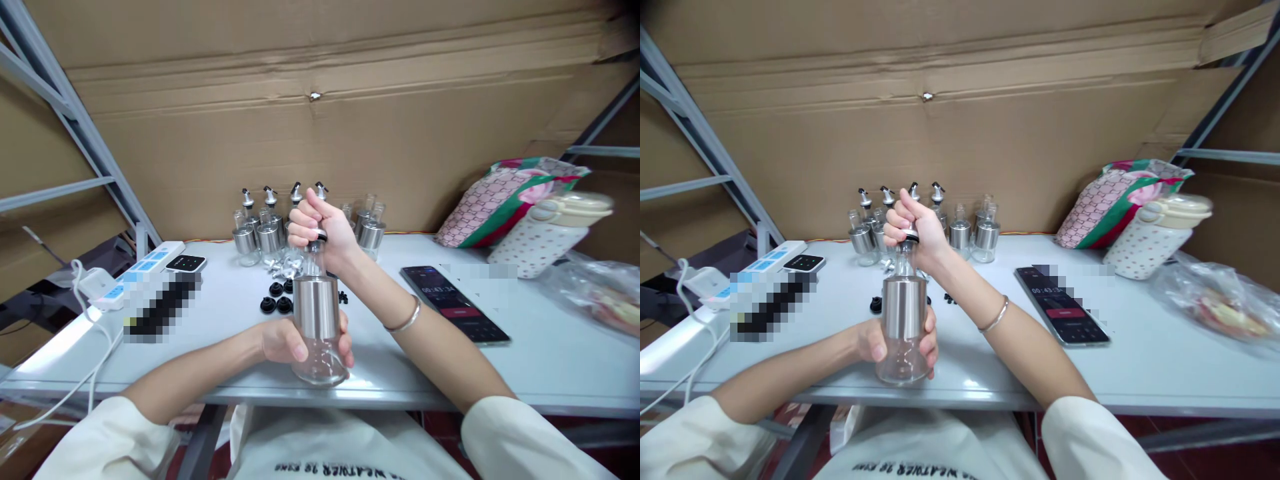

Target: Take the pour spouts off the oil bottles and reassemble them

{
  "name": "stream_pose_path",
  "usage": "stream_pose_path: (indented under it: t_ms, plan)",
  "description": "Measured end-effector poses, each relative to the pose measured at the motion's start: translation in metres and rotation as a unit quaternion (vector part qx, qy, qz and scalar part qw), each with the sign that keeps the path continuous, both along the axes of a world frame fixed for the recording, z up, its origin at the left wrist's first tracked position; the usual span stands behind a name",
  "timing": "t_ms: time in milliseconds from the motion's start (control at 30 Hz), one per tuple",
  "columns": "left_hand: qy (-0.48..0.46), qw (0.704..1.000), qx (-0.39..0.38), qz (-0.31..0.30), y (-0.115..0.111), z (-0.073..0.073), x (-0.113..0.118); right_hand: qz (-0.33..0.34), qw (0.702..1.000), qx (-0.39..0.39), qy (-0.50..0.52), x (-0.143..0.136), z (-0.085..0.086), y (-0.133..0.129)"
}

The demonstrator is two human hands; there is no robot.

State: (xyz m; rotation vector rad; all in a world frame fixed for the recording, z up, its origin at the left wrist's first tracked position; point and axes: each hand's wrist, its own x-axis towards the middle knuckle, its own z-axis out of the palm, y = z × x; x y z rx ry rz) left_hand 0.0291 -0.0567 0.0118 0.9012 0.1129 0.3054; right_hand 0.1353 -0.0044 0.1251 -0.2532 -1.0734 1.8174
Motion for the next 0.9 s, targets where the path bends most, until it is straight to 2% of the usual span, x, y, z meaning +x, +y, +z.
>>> stream_pose_path:
  t_ms: [167, 233, 333, 367, 467, 533, 600, 667, 733, 833, 900]
  plan:
    - [0.029, 0.995, 0.020, 0.094, -0.002, -0.003, 0.003, -0.075, 0.997, 0.015, 0.001, -0.006, -0.009, 0.011]
    - [0.061, 0.987, 0.064, 0.133, -0.005, -0.005, 0.006, -0.129, 0.991, 0.030, 0.001, -0.001, -0.011, 0.021]
    - [0.095, 0.974, 0.152, 0.136, -0.012, -0.007, 0.009, -0.207, 0.977, 0.050, -0.011, 0.019, -0.011, 0.038]
    - [0.099, 0.973, 0.169, 0.123, -0.015, -0.007, 0.010, -0.208, 0.976, 0.058, -0.041, 0.030, -0.009, 0.041]
    - [0.102, 0.972, 0.185, 0.100, -0.017, -0.007, 0.009, -0.135, 0.961, 0.138, -0.197, 0.064, 0.001, 0.040]
    - [0.102, 0.972, 0.183, 0.105, -0.015, -0.007, 0.008, -0.082, 0.920, 0.219, -0.314, 0.085, 0.012, 0.030]
    - [0.094, 0.975, 0.171, 0.106, -0.013, -0.009, 0.008, 0.013, 0.868, 0.276, -0.412, 0.097, 0.022, 0.019]
    - [0.086, 0.978, 0.159, 0.107, -0.011, -0.011, 0.007, 0.092, 0.815, 0.317, -0.476, 0.100, 0.028, 0.009]
    - [0.083, 0.979, 0.152, 0.106, -0.010, -0.012, 0.008, 0.139, 0.776, 0.348, -0.508, 0.095, 0.030, 0.003]
    - [0.080, 0.983, 0.130, 0.103, -0.010, -0.011, 0.008, 0.172, 0.735, 0.377, -0.537, 0.080, 0.026, 0.000]
    - [0.073, 0.985, 0.110, 0.110, -0.010, -0.010, 0.008, 0.169, 0.722, 0.388, -0.547, 0.075, 0.026, -0.001]
